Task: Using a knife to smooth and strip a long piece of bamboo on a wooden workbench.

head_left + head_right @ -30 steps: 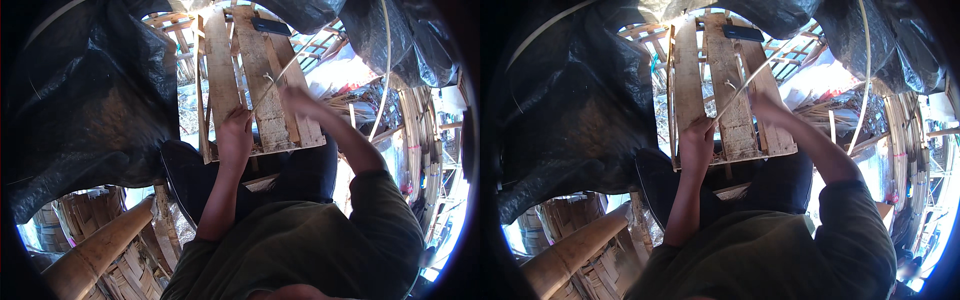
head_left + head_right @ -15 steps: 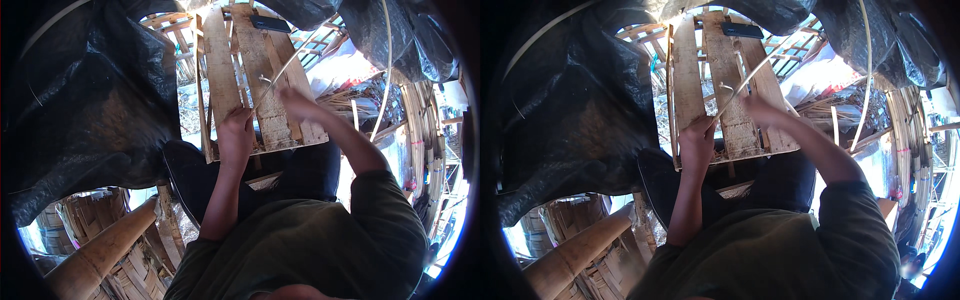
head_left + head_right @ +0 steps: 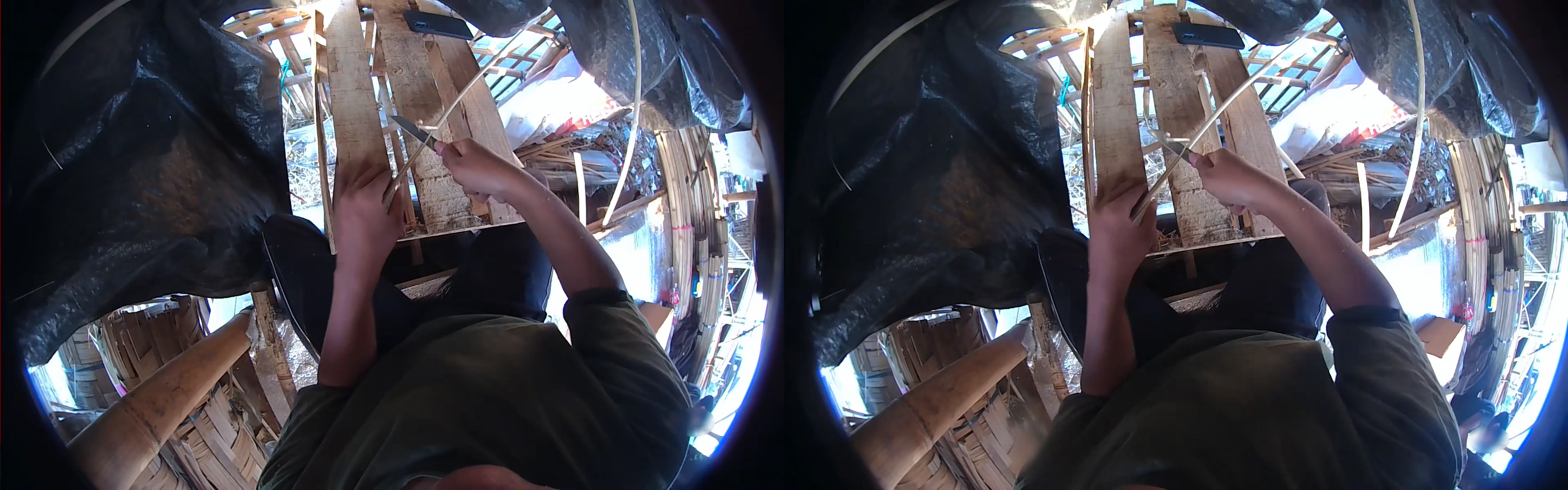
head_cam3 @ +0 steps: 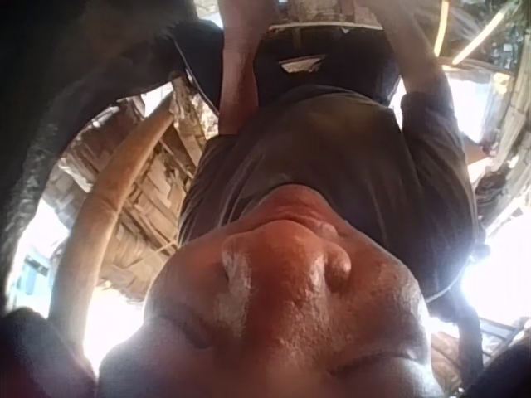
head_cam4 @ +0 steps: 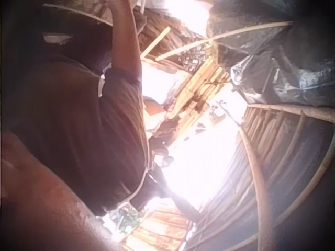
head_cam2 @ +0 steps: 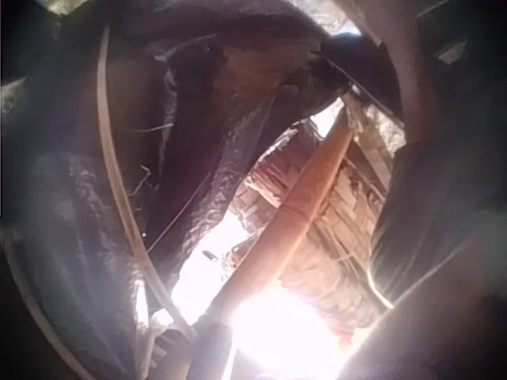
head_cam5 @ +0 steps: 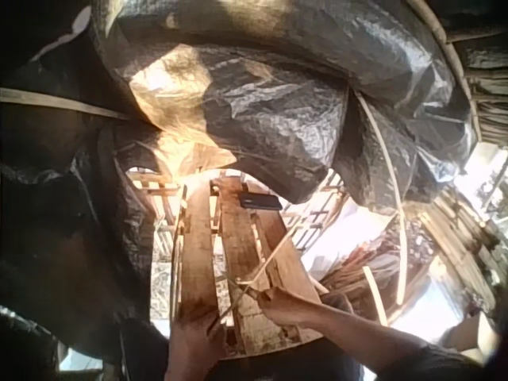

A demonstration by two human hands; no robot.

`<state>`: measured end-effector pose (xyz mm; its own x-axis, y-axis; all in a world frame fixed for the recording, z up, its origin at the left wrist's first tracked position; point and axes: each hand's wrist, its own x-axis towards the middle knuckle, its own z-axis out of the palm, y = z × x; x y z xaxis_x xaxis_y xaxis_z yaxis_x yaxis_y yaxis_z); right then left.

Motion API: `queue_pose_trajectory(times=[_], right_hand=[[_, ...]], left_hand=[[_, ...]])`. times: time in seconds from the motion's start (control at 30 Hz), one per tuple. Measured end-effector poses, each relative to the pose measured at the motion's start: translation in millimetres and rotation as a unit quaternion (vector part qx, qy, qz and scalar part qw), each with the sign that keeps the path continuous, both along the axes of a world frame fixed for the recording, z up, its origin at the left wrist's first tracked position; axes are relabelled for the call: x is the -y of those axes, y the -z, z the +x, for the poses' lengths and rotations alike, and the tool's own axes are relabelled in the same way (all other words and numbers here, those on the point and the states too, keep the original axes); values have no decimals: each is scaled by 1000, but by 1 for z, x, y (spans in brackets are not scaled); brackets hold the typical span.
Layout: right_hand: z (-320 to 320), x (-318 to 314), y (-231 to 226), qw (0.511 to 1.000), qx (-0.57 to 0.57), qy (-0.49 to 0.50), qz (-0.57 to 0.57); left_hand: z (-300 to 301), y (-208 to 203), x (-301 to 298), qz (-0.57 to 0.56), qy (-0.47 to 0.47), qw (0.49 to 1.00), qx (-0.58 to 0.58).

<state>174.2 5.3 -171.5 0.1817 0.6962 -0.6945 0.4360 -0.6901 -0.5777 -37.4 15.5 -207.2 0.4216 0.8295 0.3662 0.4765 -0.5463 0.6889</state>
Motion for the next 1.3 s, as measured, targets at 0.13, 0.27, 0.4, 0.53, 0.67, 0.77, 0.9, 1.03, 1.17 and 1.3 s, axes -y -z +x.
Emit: queue_pose_trajectory(times=[0.13,0.27,0.4,0.53,0.67,0.77,0.9,1.03,1.17,1.3], right_hand=[[3,-1,0,1000,-10,-15,-11],[25,-11,-31,997,-30,-60,27],[66,-20,-2,989,-9,64,133],[-1,6,-20,993,-111,-39,-7],[52,-18,-10,944,-97,249,195],[-5,6,-13,989,-101,84,62],[52,-22,-15,971,-69,184,138],[-14,6,-4,998,-4,51,41],[53,-18,-14,974,-164,134,84],[-20,11,-16,999,-4,32,-1]], left_hand=[[-32,-3,4,-22,46,996,-73],[-34,13,0,-10,63,998,-8],[-25,15,1,-9,67,998,15],[-34,21,-1,-3,66,997,44],[-28,16,0,-15,72,996,41],[-31,22,-2,6,71,996,46],[-29,22,-1,12,63,996,61],[-28,20,-2,12,68,997,32],[-29,16,-2,6,66,997,40],[-27,20,-4,10,64,997,44]])
